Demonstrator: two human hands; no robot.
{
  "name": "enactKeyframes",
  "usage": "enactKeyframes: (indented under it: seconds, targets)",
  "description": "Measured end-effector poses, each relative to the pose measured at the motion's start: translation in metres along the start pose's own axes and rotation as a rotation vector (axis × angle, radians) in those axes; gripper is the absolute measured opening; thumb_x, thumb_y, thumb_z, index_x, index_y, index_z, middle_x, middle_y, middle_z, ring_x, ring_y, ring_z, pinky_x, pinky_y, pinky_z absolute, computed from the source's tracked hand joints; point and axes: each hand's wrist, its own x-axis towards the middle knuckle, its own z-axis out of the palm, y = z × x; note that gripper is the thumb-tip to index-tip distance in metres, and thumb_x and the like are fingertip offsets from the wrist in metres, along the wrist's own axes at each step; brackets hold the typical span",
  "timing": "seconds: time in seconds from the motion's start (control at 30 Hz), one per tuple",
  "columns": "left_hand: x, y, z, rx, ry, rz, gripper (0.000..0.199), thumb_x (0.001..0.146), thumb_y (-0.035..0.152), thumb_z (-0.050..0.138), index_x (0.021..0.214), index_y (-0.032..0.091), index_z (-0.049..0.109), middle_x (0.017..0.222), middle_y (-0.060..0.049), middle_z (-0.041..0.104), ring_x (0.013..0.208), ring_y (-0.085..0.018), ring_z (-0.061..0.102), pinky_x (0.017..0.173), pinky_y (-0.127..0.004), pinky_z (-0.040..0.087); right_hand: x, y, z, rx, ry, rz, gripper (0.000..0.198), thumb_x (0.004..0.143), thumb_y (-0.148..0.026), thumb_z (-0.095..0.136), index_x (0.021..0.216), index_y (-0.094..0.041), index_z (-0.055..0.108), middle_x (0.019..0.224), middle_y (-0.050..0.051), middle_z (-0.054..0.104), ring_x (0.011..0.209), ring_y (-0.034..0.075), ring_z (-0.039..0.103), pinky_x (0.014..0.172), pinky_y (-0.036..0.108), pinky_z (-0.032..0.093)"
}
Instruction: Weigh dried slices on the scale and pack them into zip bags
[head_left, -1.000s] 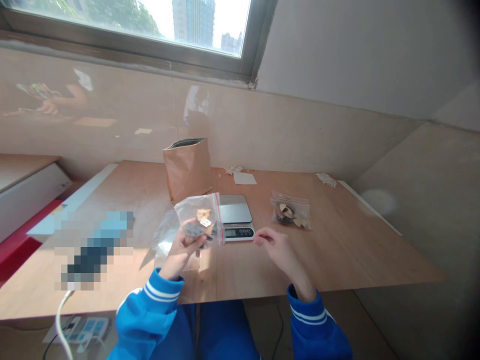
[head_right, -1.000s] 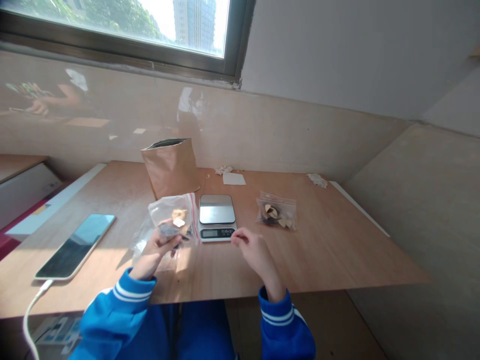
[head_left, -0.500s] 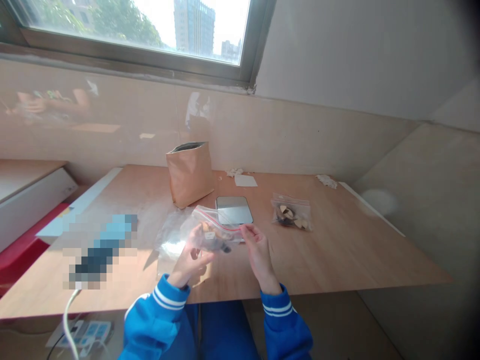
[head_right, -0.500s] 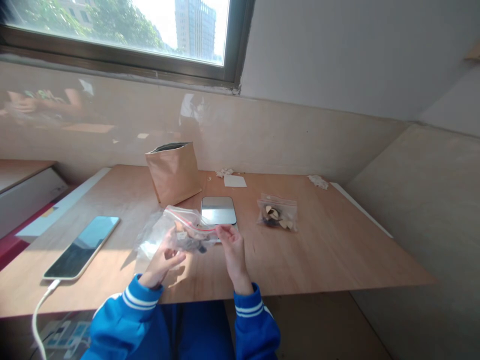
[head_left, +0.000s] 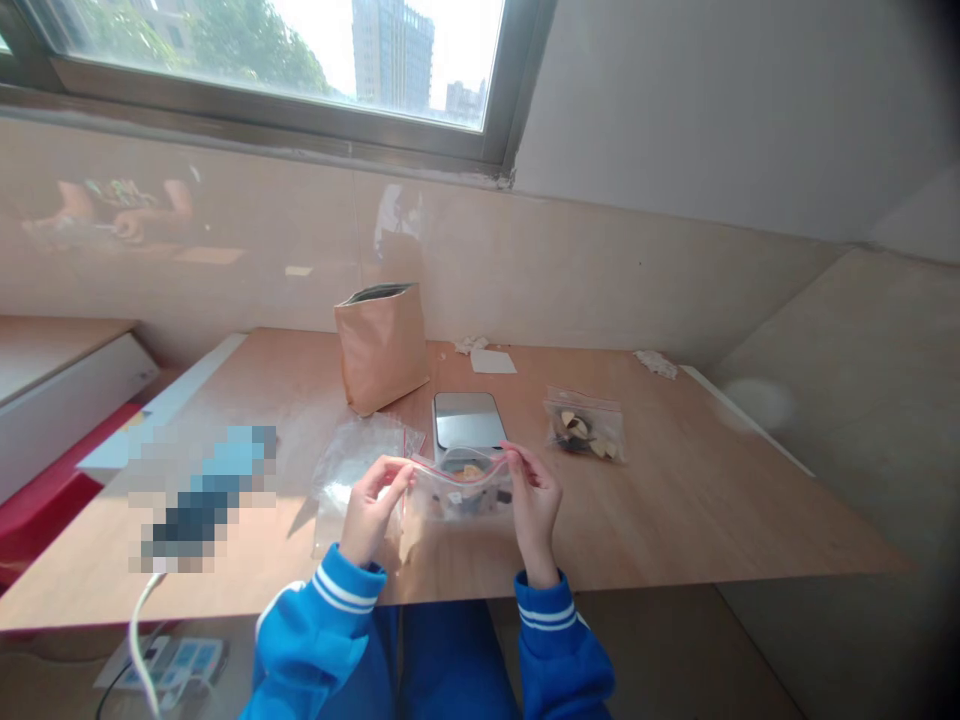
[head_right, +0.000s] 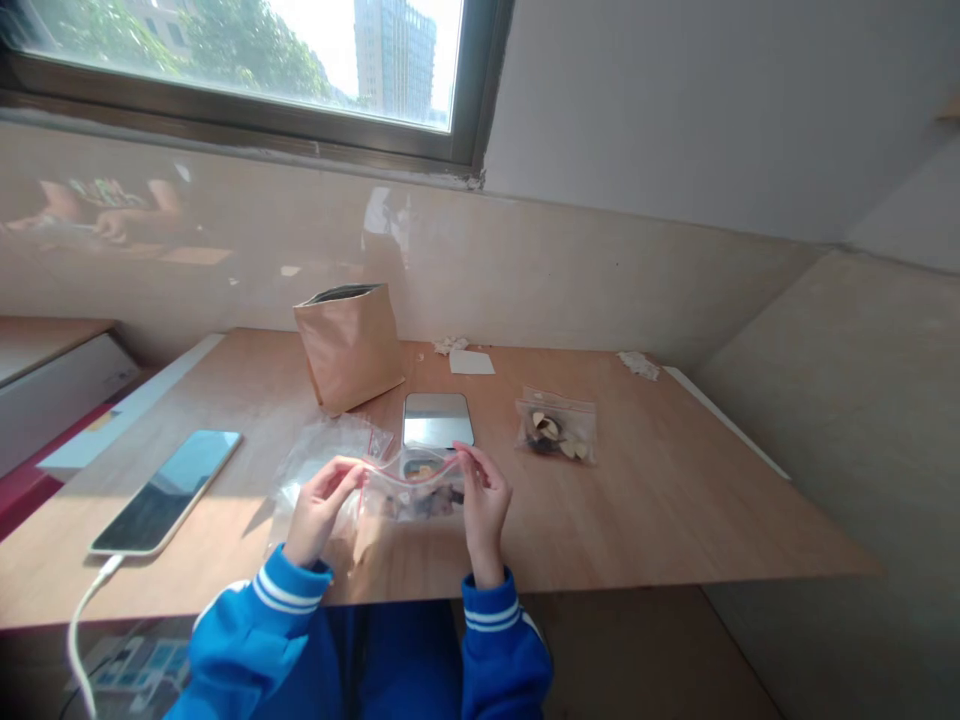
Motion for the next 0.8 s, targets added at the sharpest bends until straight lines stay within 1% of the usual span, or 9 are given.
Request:
enactKeyframes:
  seconds: [0.07,0.1,0.2,0.3,0.37,0.43,0.53,0.67,0.8]
  targets:
    - [0.004,-0.006,0.004,-0.001,0.107,0.014,0.031,0.080,0.047,0.063,0.079,0.017,0.065,0.076,-0.002,0.066,0.077,-0.016,0.061,0.075,-0.025,0.049,-0.001,0.008,-0.001,0.002,-0.023,0.027,0.035,0.083,-0.049,0.062,0.095,-0.019,0.075,0.081,0.007,0.077,0.079,0.023,0.071,0.078,0.034,0.054]
    - [0.006,-0.010,0.005,-0.001,0.140,0.015,0.031,0.080,0.048,0.063,0.079,0.017,0.064,0.076,-0.002,0.065,0.077,-0.015,0.061,0.074,-0.025,0.048,-0.001,0.013,-0.001,0.000,-0.025,0.048,0.037,0.083,-0.050,0.062,0.097,-0.019,0.075,0.081,0.007,0.077,0.079,0.024,0.072,0.078,0.035,0.054]
    - [0.010,-0.024,0.012,-0.029,0.164,-0.024,0.033,0.080,0.050,0.063,0.079,0.017,0.062,0.077,-0.002,0.066,0.073,-0.014,0.061,0.070,-0.024,0.048,-0.002,0.029,-0.001,0.016,0.004,0.108,0.043,0.084,-0.052,0.061,0.104,-0.017,0.073,0.080,0.008,0.077,0.077,0.025,0.072,0.078,0.037,0.054]
    - [0.013,-0.037,0.016,-0.132,0.163,-0.080,0.034,0.080,0.051,0.063,0.084,0.017,0.060,0.080,-0.002,0.069,0.073,-0.015,0.064,0.071,-0.026,0.050,-0.004,0.041,-0.002,0.069,-0.036,0.131,0.049,0.083,-0.053,0.061,0.115,-0.016,0.066,0.081,0.009,0.076,0.079,0.025,0.072,0.077,0.037,0.054]
    - [0.015,-0.043,0.016,-0.180,0.170,-0.092,0.035,0.079,0.050,0.064,0.089,0.016,0.061,0.085,-0.004,0.070,0.076,-0.015,0.065,0.075,-0.027,0.050,-0.004,0.046,-0.002,0.073,-0.060,0.130,0.047,0.082,-0.053,0.063,0.112,-0.016,0.065,0.085,0.010,0.076,0.082,0.025,0.071,0.075,0.036,0.054]
    - [0.015,-0.046,0.014,-0.216,0.178,-0.107,0.037,0.078,0.050,0.065,0.092,0.015,0.062,0.087,-0.005,0.071,0.076,-0.016,0.066,0.074,-0.027,0.050,-0.005,0.048,-0.002,0.046,-0.074,0.129,0.041,0.081,-0.051,0.065,0.102,-0.017,0.067,0.088,0.010,0.076,0.085,0.025,0.070,0.076,0.035,0.053]
    - [0.015,-0.046,0.012,-0.269,0.201,-0.127,0.040,0.074,0.050,0.070,0.093,0.015,0.061,0.083,-0.005,0.071,0.073,-0.016,0.066,0.072,-0.027,0.051,-0.005,0.050,-0.002,0.016,-0.088,0.138,0.036,0.080,-0.050,0.067,0.093,-0.017,0.068,0.091,0.010,0.075,0.088,0.025,0.069,0.080,0.036,0.051]
    - [0.015,-0.045,0.012,-0.266,0.223,-0.118,0.039,0.072,0.047,0.073,0.090,0.015,0.061,0.081,-0.005,0.072,0.073,-0.016,0.067,0.071,-0.027,0.050,-0.005,0.051,-0.003,-0.003,-0.081,0.153,0.035,0.080,-0.050,0.066,0.092,-0.017,0.070,0.091,0.010,0.076,0.089,0.025,0.069,0.083,0.037,0.051]
    - [0.015,-0.049,0.010,-0.245,0.276,-0.125,0.037,0.071,0.045,0.075,0.090,0.014,0.066,0.087,-0.006,0.072,0.082,-0.017,0.067,0.073,-0.027,0.050,-0.005,0.050,-0.004,-0.026,-0.050,0.142,0.039,0.083,-0.052,0.060,0.096,-0.017,0.072,0.092,0.010,0.076,0.090,0.025,0.069,0.078,0.036,0.052]
